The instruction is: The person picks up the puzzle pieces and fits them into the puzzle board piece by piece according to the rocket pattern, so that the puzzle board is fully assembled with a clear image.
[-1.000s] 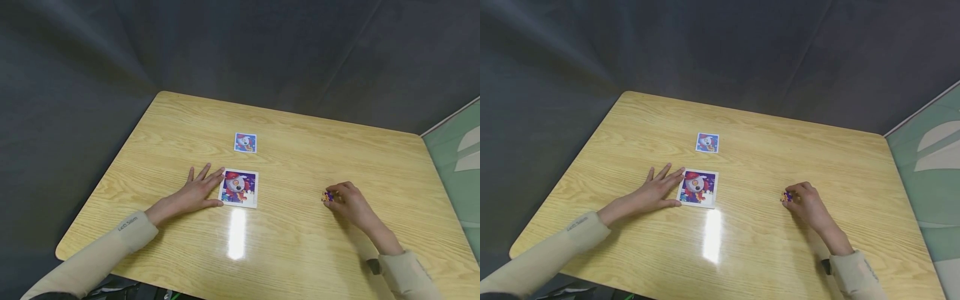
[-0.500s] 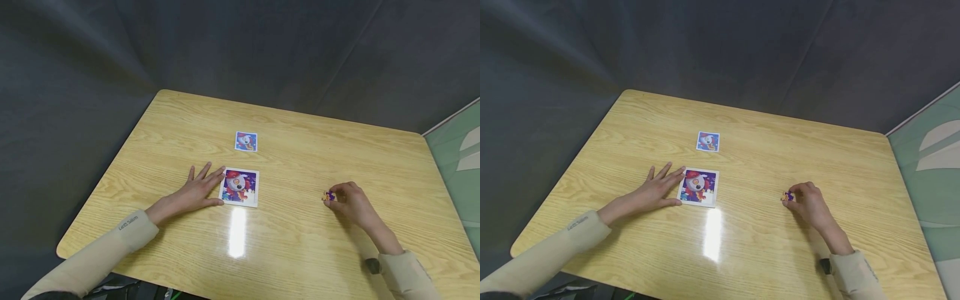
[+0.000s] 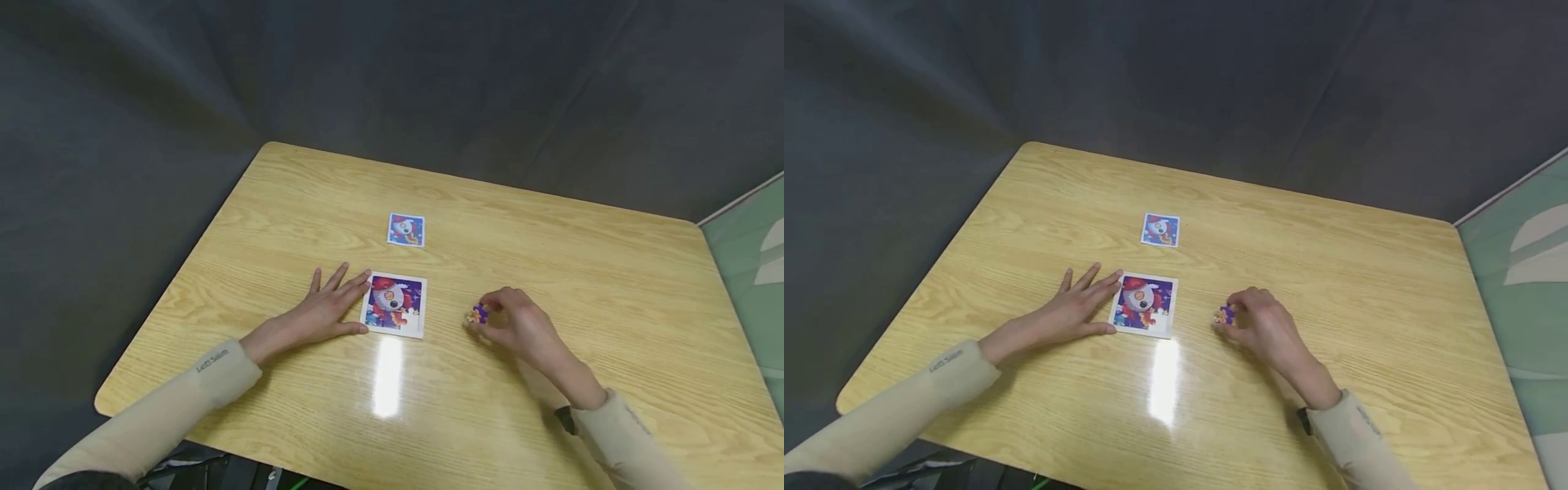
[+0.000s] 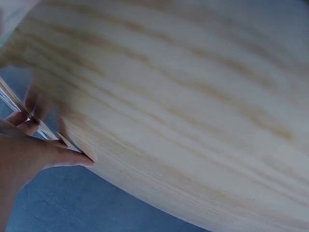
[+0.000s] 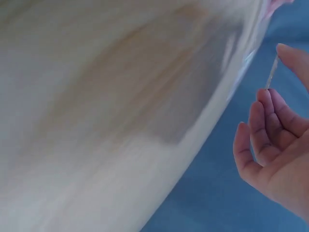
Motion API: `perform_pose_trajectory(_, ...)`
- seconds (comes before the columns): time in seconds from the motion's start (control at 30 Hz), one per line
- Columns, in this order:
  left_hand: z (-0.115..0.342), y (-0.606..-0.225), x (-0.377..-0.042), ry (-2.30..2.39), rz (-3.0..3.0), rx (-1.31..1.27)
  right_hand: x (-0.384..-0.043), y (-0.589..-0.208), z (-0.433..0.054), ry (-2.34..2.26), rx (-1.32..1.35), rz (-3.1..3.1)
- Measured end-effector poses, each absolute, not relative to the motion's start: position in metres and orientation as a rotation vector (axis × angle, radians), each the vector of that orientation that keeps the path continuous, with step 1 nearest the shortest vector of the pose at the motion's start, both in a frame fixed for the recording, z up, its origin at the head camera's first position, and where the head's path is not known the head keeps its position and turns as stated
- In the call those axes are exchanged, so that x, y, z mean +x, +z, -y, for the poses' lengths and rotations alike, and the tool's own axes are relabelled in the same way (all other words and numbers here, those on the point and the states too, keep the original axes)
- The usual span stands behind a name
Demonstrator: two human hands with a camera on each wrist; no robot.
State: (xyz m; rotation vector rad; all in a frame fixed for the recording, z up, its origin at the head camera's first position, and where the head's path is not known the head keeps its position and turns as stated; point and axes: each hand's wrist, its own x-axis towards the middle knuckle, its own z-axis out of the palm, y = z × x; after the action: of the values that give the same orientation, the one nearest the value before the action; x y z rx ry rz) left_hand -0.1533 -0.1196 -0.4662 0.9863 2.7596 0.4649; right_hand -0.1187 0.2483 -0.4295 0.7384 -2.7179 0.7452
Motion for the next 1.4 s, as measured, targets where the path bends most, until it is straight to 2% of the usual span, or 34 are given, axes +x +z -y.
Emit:
perform_pose_trajectory(0.2,0.121,-0.468,-0.155,0.473,-2.776,0.983,-0.132,-0.426,-0.186,0.779,0.894,2.758)
perform_pose_trajectory(0.37,0.12,-0.468,-0.156,0.478,-2.773,0.999,-0.137,-0.431,-0.161,0.743,0.898,2.859)
perform_pose_trajectory(0.53,0.119,-0.467,-0.155,0.472,-2.768,1.018,-0.137,-0.437,-0.156,0.753,0.84,2.985)
perform_pose_trajectory(0.87,0.119,-0.466,-0.155,0.467,-2.77,1.02,-0.135,-0.439,-0.153,0.701,0.938,2.936)
perform_pose_trajectory(1.4,0.12,-0.465,-0.154,0.463,-2.763,1.025,-0.136,-0.438,-0.153,0.745,0.905,2.965)
